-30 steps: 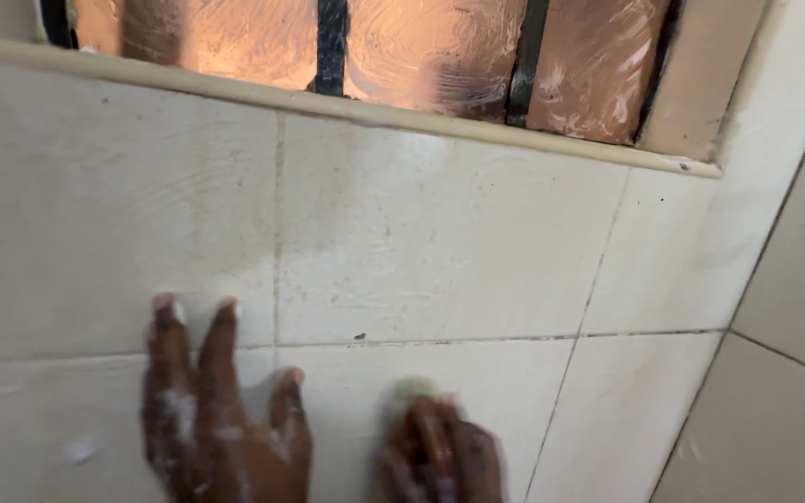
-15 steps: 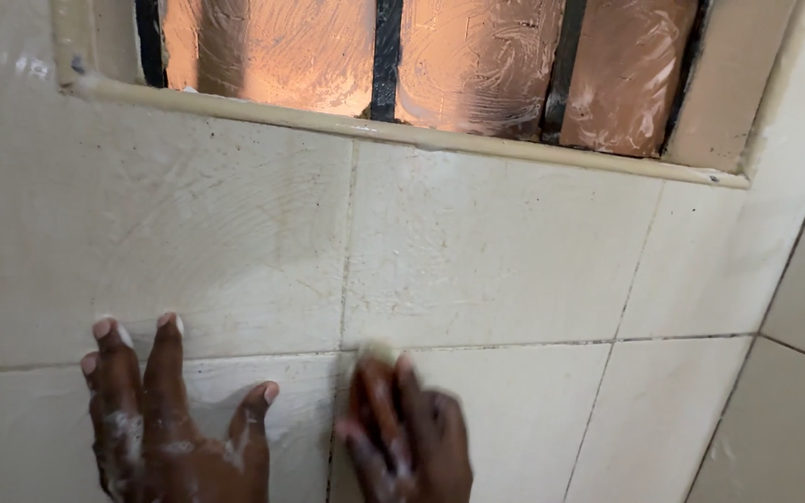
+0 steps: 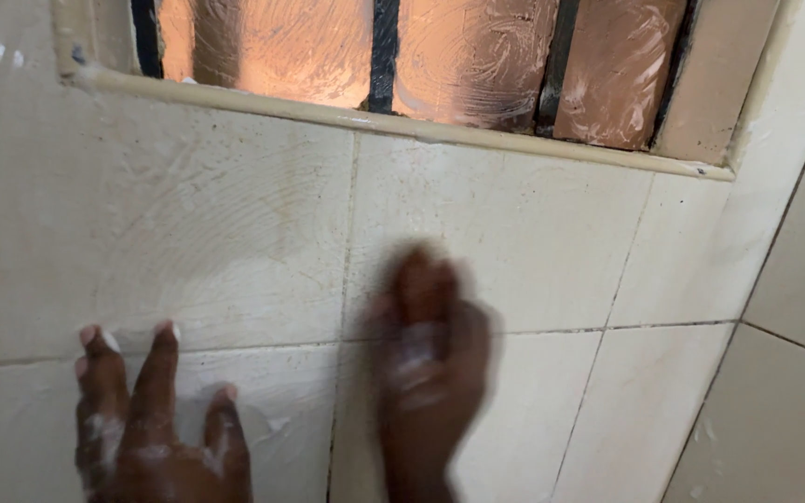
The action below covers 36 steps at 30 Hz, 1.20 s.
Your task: The person scrubs tiled bathroom walls and a window frame using a soapy sponge and a scrub brush. They rinse the sponge in a blue bucket and continue scrubbing different wall sections and the window area.
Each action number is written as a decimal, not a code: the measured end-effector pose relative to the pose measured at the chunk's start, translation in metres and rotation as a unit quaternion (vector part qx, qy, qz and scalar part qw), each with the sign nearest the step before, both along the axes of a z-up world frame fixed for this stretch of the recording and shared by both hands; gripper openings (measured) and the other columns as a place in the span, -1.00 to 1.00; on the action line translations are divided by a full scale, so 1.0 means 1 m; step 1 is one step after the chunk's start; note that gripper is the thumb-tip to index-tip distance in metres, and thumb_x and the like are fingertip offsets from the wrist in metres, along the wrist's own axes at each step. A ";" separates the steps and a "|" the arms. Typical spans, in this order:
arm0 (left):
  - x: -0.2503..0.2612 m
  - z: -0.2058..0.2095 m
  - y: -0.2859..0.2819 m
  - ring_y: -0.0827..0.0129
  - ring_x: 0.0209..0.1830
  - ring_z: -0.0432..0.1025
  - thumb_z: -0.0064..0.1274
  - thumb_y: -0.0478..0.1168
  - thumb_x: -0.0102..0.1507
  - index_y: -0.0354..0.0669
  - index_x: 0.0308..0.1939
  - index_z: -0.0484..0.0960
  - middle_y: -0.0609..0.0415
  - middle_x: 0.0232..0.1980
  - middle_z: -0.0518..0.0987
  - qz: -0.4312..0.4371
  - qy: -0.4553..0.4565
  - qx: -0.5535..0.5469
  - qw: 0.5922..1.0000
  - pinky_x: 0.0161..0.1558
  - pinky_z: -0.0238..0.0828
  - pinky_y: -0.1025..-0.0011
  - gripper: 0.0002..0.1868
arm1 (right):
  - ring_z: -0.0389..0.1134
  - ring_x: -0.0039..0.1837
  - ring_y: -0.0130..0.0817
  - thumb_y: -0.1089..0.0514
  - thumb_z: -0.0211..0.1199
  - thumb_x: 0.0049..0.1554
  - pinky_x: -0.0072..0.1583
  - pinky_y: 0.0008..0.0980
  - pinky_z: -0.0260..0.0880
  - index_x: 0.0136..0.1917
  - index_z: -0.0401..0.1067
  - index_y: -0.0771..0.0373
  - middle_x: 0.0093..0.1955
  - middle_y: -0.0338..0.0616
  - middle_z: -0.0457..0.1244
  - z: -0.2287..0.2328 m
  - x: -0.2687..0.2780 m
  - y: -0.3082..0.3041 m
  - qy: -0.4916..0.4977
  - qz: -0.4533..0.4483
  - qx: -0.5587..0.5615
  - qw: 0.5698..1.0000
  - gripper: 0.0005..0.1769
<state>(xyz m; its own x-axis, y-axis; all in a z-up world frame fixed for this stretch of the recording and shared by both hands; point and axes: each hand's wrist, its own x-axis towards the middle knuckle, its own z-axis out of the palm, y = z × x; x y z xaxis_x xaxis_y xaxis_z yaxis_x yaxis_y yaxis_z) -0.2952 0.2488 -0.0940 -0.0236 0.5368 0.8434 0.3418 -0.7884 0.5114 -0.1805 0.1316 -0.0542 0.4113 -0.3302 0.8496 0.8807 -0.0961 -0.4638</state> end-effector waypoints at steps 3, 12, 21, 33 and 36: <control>-0.002 0.003 -0.003 -0.22 0.62 0.15 0.32 -0.21 0.07 -0.14 0.28 0.61 -0.39 0.60 0.27 0.033 0.017 0.008 0.999 0.49 0.21 -0.07 -0.34 | 0.41 0.17 -0.16 -0.06 0.38 0.14 0.15 -0.22 0.46 0.45 0.38 0.35 0.14 -0.02 0.40 -0.048 -0.002 0.017 0.040 0.398 0.010 0.916 -0.28; -0.042 0.003 0.012 -0.35 0.51 0.18 0.24 -0.30 0.12 -0.38 0.30 0.56 -0.55 0.50 0.30 0.032 0.037 -0.018 0.999 0.35 0.24 -0.06 -0.36 | 0.35 0.06 -0.27 0.22 0.45 0.08 0.09 -0.31 0.44 0.26 0.41 0.45 0.07 0.06 0.34 -0.018 0.015 -0.040 0.095 0.122 0.068 0.986 -0.48; -0.043 -0.008 0.045 -0.37 0.48 0.21 0.21 -0.28 0.03 -0.38 0.31 0.53 -0.61 0.48 0.28 0.013 0.000 0.010 1.000 0.42 0.22 -0.07 -0.28 | 0.37 0.15 0.07 0.08 0.37 0.03 0.22 -0.10 0.39 0.39 0.36 0.28 0.16 0.12 0.29 -0.035 -0.037 0.057 -0.185 -0.009 -0.187 0.965 -0.32; -0.064 -0.014 0.053 -0.34 0.50 0.16 0.36 -0.10 -0.01 -0.36 0.45 0.41 -0.53 0.53 0.18 0.080 0.054 -0.046 0.994 0.34 0.19 -0.08 -0.03 | 0.33 0.44 -0.16 0.47 0.37 0.09 0.38 -0.19 0.47 0.47 0.17 0.47 0.41 0.17 0.25 0.008 -0.031 0.043 -0.086 0.254 0.051 0.962 -0.27; -0.060 -0.006 0.047 -0.38 0.48 0.17 0.35 -0.09 0.08 -0.41 0.41 0.42 -0.57 0.50 0.21 0.062 0.004 -0.036 0.997 0.33 0.18 -0.08 -0.13 | 0.32 0.47 -0.27 0.36 0.19 0.18 0.34 -0.33 0.53 0.22 0.18 0.37 0.45 0.02 0.19 0.031 -0.068 0.076 -0.055 0.469 0.049 0.880 -0.63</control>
<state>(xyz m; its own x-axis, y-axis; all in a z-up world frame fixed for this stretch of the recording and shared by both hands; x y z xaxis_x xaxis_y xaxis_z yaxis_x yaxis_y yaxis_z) -0.3554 0.2956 -0.0996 -0.0865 0.5890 0.8035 0.4384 -0.7017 0.5615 -0.2487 0.2071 -0.0232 0.4600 0.0363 0.8872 0.5916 0.7326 -0.3367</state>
